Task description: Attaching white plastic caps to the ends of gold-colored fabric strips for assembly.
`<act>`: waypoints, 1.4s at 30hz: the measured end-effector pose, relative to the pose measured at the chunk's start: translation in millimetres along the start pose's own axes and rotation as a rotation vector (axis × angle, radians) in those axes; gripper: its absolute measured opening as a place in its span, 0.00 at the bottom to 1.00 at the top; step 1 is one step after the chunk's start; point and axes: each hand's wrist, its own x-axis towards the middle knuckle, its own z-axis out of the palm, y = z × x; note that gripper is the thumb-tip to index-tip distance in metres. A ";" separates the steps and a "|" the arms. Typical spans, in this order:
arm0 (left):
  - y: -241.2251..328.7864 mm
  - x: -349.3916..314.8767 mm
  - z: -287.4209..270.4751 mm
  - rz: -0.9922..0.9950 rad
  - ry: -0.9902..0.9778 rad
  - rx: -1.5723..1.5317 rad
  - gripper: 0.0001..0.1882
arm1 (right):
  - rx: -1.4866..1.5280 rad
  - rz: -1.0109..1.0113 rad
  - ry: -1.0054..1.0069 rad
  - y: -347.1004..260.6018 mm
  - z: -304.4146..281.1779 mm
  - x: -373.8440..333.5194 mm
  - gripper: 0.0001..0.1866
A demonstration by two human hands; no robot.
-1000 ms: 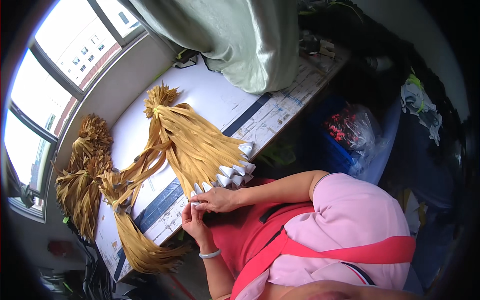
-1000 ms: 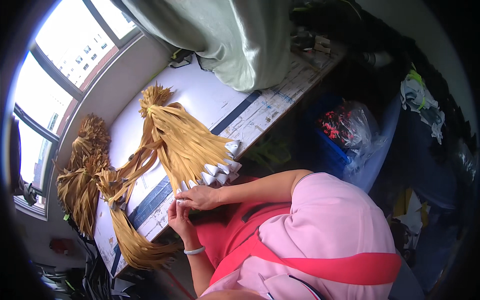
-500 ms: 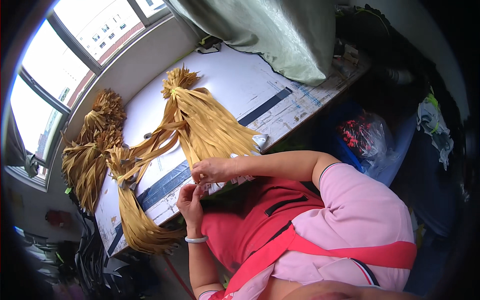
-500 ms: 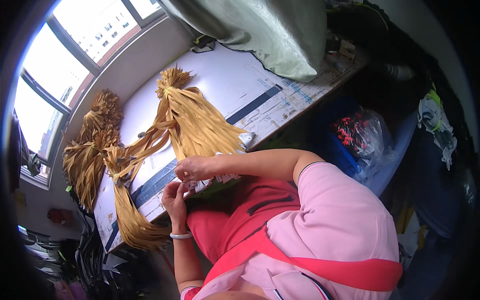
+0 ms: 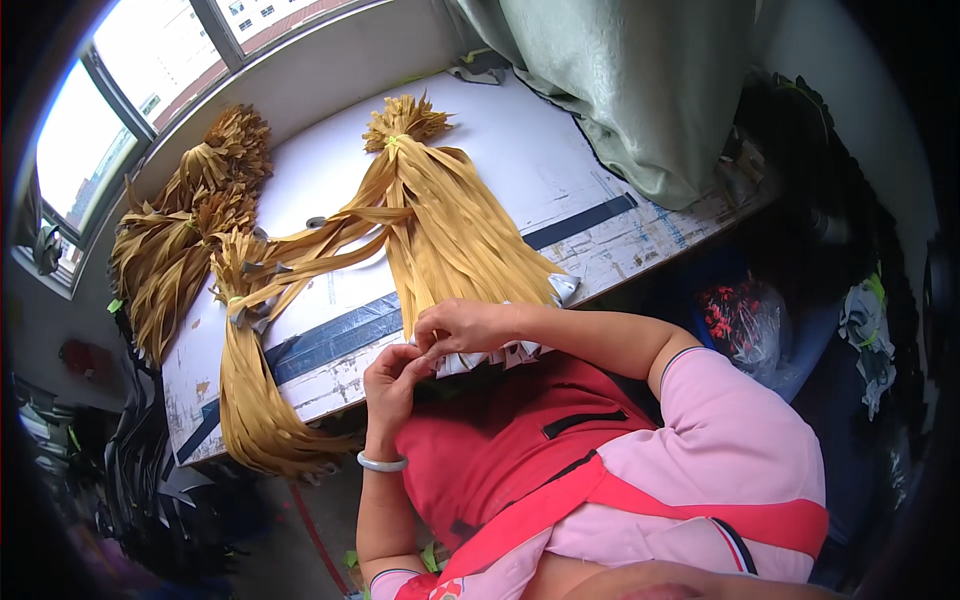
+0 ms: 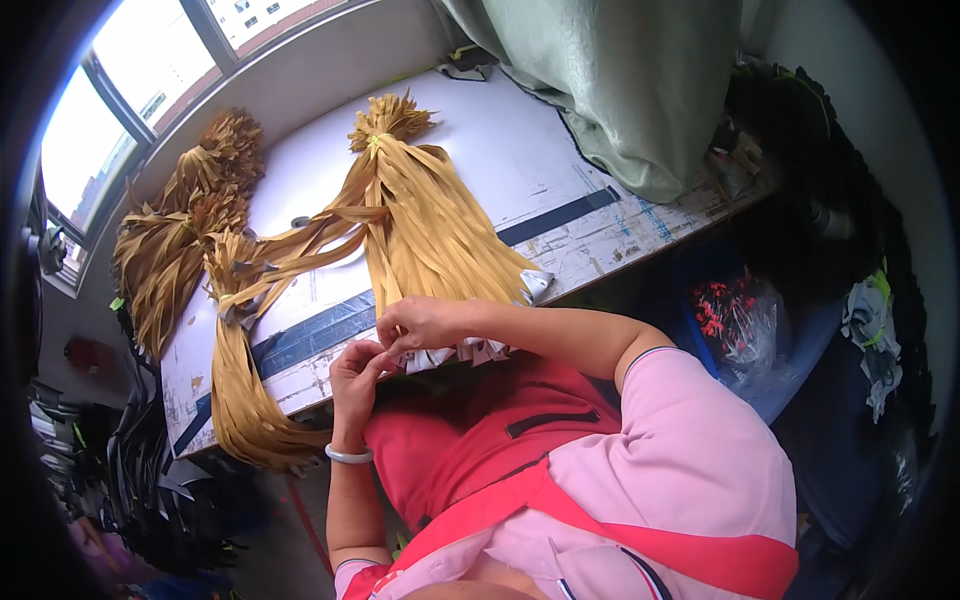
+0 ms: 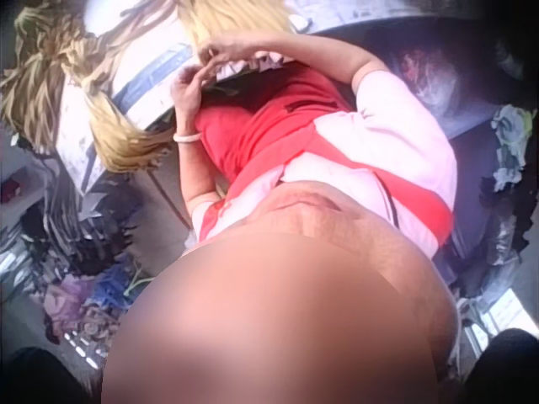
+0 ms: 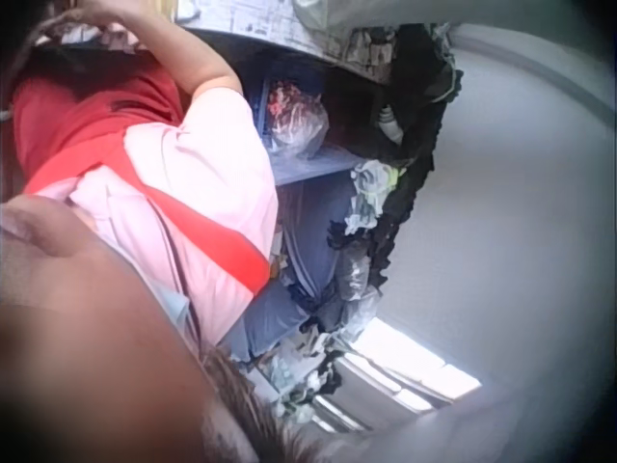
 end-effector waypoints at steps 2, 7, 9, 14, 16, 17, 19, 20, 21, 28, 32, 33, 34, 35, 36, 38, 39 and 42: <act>-1.9 1.9 -1.0 -0.026 -0.024 -0.057 0.06 | -0.018 -0.001 -0.076 5.7 -0.8 1.1 0.10; -0.1 9.8 -3.5 0.126 0.034 -0.165 0.08 | 0.594 0.120 0.037 3.6 -0.9 8.3 0.05; 1.5 15.2 -3.2 0.170 0.053 -0.136 0.08 | 0.735 0.079 0.116 3.0 0.3 14.5 0.06; 7.9 15.9 5.3 0.210 0.210 -0.214 0.08 | 0.776 0.085 0.161 1.4 1.6 20.2 0.06; 1.4 14.4 2.7 0.225 0.223 -0.221 0.08 | 0.782 0.085 0.151 0.8 3.9 18.8 0.07; -1.8 15.8 -0.3 0.186 0.185 -0.243 0.07 | 0.790 0.098 0.143 0.1 4.0 18.1 0.07; -5.0 17.7 -3.5 0.141 0.142 -0.264 0.07 | 0.801 0.115 0.140 1.2 5.0 16.2 0.07; -5.9 18.1 -4.3 0.123 0.116 -0.257 0.06 | 0.780 0.116 0.134 2.4 6.1 15.6 0.07; -6.4 18.3 -5.8 0.105 0.092 -0.249 0.06 | 0.760 0.116 0.126 3.8 6.9 15.2 0.07; 1.7 25.7 -16.4 0.024 -0.051 -0.241 0.04 | 0.728 0.212 -0.218 13.6 -19.9 22.1 0.10; 2.2 30.2 -20.2 0.110 -0.045 -0.125 0.04 | 0.773 0.171 -0.111 7.1 -21.5 20.8 0.11; 5.4 28.1 -17.5 0.098 -0.040 -0.121 0.04 | 0.787 0.172 -0.115 7.9 -19.8 20.3 0.11; 10.0 26.6 -11.9 0.105 0.013 -0.084 0.03 | 0.721 0.149 -0.054 9.9 -19.3 20.1 0.10; 11.0 26.0 -6.9 0.113 0.065 -0.047 0.03 | 0.654 0.127 0.006 9.6 -17.3 18.7 0.10; 3.5 23.6 -8.0 0.140 0.127 -0.064 0.02 | 0.560 0.144 0.059 -1.8 -13.4 19.2 0.08; 1.4 23.2 7.4 0.184 0.256 0.049 0.03 | 0.162 -0.096 0.262 4.8 -1.8 20.9 0.07; 3.0 22.2 15.8 0.211 0.324 0.125 0.03 | -0.258 -0.337 0.452 7.0 3.6 22.7 0.07; -2.1 21.9 26.3 0.410 0.451 0.441 0.04 | -0.360 -0.253 0.512 1.0 21.0 23.4 0.07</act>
